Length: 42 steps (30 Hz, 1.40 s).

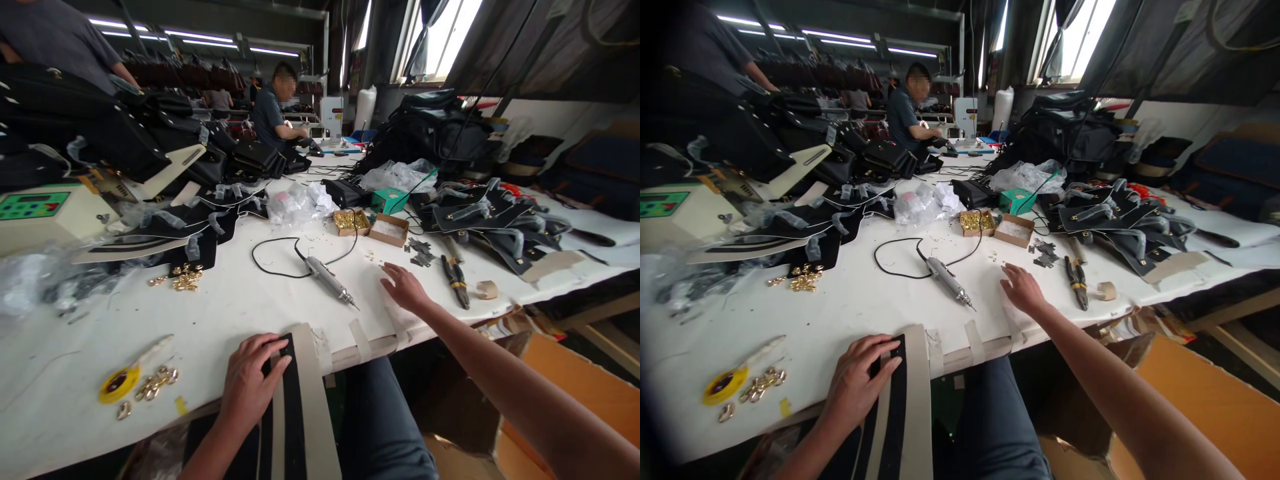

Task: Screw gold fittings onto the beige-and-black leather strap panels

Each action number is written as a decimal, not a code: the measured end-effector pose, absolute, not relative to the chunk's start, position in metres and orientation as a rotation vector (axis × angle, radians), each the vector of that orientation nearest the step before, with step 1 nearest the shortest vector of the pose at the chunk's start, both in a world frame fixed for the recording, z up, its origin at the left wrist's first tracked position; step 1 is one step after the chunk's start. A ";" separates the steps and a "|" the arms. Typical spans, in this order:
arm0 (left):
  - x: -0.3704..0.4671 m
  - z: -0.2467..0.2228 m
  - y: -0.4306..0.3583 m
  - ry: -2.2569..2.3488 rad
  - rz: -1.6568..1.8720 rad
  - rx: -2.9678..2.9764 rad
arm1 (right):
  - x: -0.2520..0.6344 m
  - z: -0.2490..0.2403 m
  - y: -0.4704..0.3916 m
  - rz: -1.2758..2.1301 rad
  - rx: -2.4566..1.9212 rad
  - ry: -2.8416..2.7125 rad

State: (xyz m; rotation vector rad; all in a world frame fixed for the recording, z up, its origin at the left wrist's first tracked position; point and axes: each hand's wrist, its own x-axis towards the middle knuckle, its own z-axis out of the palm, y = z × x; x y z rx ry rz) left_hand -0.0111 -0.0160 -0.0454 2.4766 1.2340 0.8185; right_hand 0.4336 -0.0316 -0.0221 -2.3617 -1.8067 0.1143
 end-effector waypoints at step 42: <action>-0.009 -0.044 -0.017 1.239 0.781 2.447 | 0.475 -0.009 -0.026 0.338 -2.359 -1.652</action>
